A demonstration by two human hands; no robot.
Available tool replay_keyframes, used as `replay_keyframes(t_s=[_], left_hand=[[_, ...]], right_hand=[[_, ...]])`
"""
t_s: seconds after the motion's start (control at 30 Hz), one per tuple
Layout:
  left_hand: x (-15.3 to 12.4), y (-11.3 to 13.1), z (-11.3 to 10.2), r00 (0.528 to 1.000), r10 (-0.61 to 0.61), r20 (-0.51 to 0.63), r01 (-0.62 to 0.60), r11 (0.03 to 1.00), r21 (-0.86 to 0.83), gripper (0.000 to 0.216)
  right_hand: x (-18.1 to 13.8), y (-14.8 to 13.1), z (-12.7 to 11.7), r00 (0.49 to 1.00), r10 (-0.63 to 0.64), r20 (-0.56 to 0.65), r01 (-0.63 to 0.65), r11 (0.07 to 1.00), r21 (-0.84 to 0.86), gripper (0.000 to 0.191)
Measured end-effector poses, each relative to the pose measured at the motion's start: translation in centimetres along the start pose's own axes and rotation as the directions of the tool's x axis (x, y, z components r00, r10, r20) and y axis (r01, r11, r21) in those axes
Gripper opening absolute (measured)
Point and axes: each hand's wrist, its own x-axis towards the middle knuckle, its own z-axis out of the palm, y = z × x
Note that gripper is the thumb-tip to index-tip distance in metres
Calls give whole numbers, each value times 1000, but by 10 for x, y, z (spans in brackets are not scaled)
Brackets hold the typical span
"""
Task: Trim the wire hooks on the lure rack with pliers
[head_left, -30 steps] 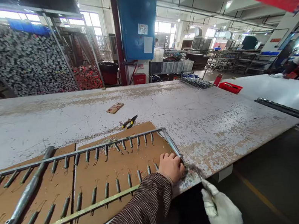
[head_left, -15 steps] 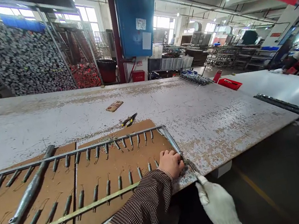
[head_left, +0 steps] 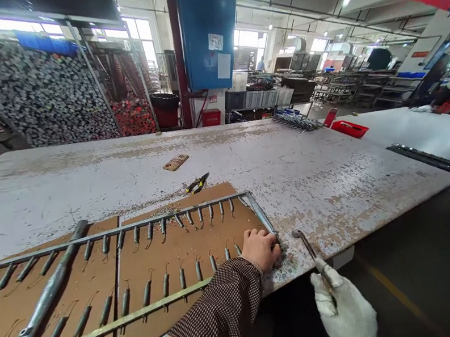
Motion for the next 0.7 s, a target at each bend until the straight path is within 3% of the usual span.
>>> replay_keyframes(t_s=[0.13, 0.2, 0.33, 0.5, 0.7], left_hand=[[1, 1, -3, 1000, 19, 23, -19, 1000, 10, 23], [2, 1, -3, 998, 49, 40, -50, 999, 12, 24], [3, 0, -2, 998, 64, 29, -64, 998, 22, 25], [3, 0, 1, 997, 68, 22, -69, 996, 47, 25], [-1, 1, 0, 996, 86, -17, -85, 994, 71, 26]], right_hand=[[-4, 9, 5, 984, -139, 114, 138, 990, 15, 45], [-4, 15, 6, 988, -89, 127, 90, 996, -4, 43], [-1, 17, 5, 1000, 7, 13, -6, 1000, -9, 46], [-2, 10, 17, 992, -109, 64, 111, 993, -28, 49], [-15, 15, 26, 988, -107, 114, 104, 994, 25, 48]])
